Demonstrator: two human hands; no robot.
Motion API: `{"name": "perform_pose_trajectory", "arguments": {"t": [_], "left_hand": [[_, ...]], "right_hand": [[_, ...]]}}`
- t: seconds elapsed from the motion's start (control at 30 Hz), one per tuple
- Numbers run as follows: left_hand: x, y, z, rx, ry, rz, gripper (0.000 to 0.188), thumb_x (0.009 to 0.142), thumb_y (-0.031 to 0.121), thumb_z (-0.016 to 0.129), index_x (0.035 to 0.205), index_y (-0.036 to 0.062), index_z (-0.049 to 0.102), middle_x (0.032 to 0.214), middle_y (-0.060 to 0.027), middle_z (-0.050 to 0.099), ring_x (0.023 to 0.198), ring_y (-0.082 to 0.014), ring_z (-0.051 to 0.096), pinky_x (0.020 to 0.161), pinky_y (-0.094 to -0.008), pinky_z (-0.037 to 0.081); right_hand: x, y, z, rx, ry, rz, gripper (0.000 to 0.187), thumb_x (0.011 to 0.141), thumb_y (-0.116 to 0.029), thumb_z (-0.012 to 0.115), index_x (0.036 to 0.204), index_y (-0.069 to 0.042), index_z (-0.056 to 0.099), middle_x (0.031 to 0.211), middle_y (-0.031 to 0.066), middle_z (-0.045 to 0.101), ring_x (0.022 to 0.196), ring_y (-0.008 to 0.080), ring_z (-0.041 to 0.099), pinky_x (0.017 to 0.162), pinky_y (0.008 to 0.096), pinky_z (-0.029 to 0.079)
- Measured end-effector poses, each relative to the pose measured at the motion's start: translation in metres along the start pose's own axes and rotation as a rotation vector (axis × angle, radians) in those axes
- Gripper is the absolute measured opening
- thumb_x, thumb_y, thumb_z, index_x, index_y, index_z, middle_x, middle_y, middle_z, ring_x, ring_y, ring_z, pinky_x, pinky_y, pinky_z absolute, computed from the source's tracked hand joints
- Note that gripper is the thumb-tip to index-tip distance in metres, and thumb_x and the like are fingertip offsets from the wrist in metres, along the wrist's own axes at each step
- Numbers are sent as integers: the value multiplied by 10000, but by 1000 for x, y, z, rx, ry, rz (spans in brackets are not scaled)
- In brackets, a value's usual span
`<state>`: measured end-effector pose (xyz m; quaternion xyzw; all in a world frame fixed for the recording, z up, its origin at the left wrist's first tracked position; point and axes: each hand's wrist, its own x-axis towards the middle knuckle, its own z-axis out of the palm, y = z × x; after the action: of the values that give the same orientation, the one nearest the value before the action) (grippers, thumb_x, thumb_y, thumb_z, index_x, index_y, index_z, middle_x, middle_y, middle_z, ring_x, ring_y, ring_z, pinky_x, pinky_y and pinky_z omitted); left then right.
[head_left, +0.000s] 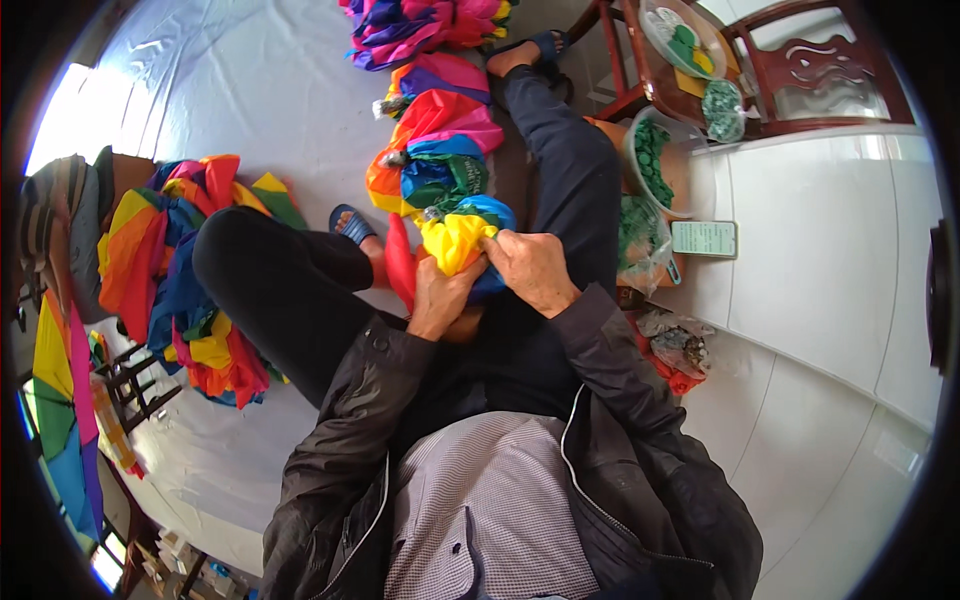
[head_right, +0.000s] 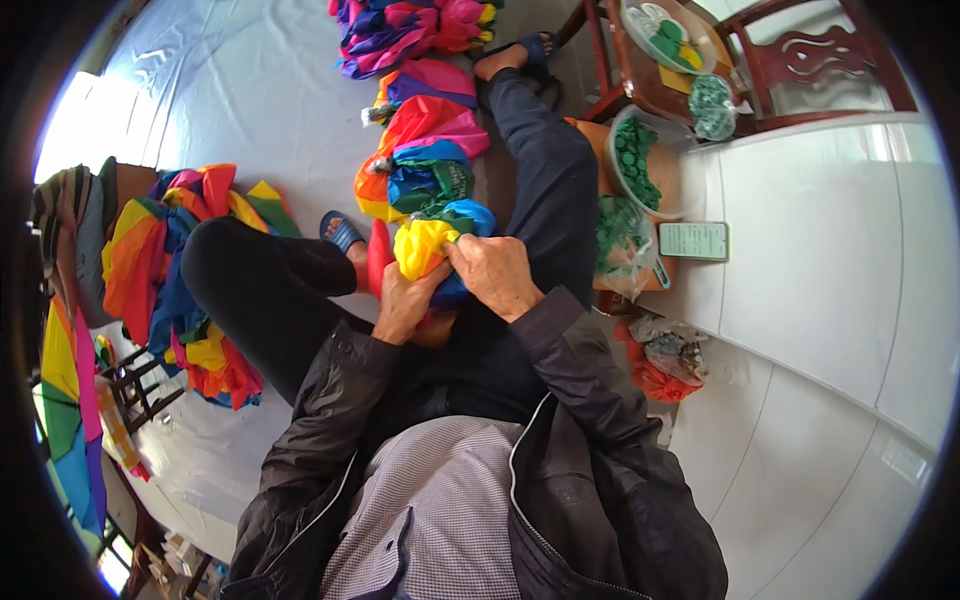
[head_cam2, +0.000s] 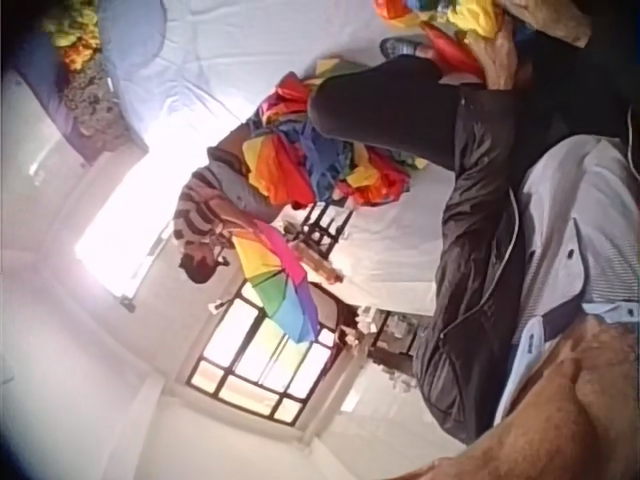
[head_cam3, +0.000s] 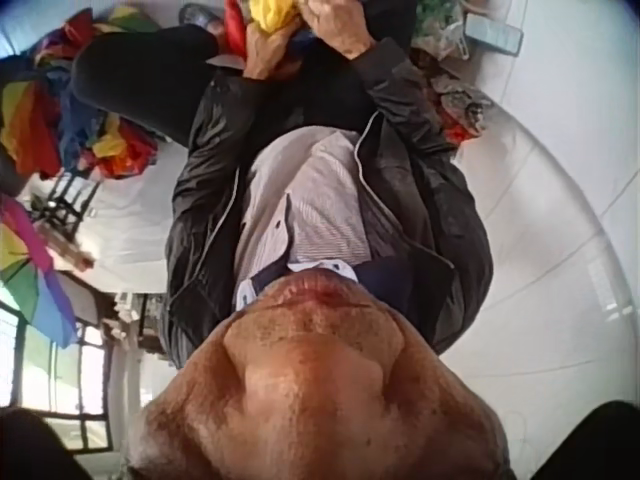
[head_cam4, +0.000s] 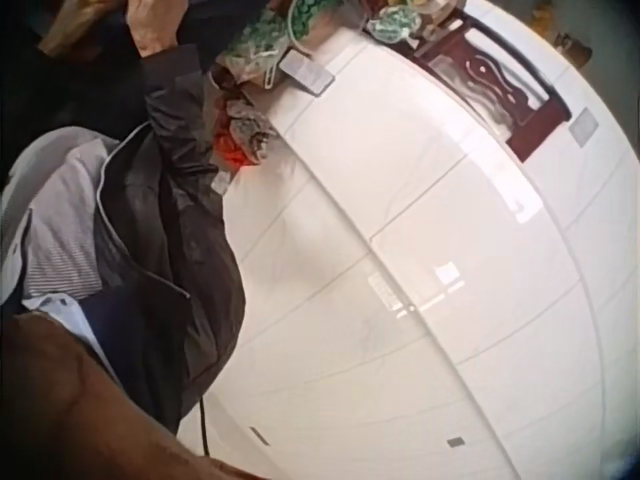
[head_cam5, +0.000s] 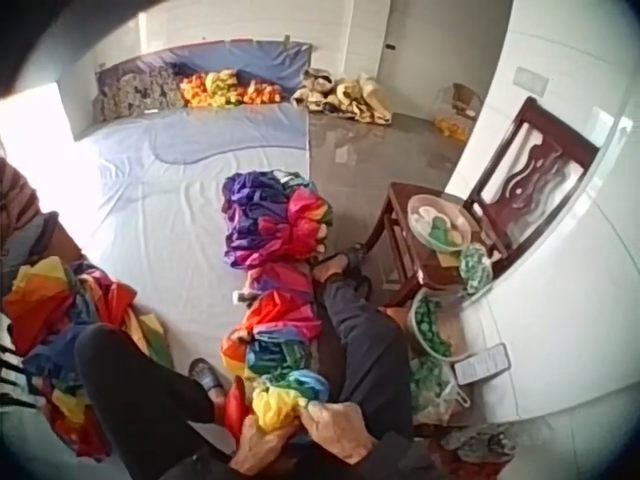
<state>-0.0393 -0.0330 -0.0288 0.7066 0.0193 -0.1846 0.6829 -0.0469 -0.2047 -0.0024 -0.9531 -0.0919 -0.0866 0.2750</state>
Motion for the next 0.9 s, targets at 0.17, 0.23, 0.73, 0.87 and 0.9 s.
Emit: {"name": "perform_pose_trajectory", "arguments": {"t": [0.17,0.23,0.73,0.87,0.9], "left_hand": [[0,-6,-6,-3,43,-40,340,888,85,770,1194,-37,690,1091,-105,749,1001,-194,711,888,-337,551],[1,-7,-11,-2,13,-30,335,889,84,767,1191,-38,690,1087,-101,747,992,-191,710,885,-332,550],[5,-10,-8,-17,-20,-82,543,913,17,731,1410,-27,514,1261,-101,661,1130,-199,659,987,-315,518],[1,-21,-11,-129,59,29,325,891,45,747,1199,-36,678,1118,-84,730,1007,-189,697,891,-318,540],[2,-18,-9,-122,48,47,320,895,39,737,1200,-36,678,1124,-88,730,1016,-191,697,896,-321,540]], "right_hand": [[0,-5,6,26,46,-30,342,991,-295,661,723,-85,625,579,117,622,528,313,661,485,414,521],[1,-11,9,47,34,-28,343,988,-295,665,723,-81,629,581,120,624,529,315,661,488,415,521],[1,-6,6,140,8,33,363,997,-286,659,722,-50,637,608,148,637,549,316,666,520,413,521],[-8,-26,11,170,90,-16,340,982,-266,686,728,-59,595,614,150,620,550,324,654,509,417,512],[-8,-23,9,163,55,-18,335,984,-266,683,734,-59,596,619,146,623,554,320,656,512,415,513]]}}
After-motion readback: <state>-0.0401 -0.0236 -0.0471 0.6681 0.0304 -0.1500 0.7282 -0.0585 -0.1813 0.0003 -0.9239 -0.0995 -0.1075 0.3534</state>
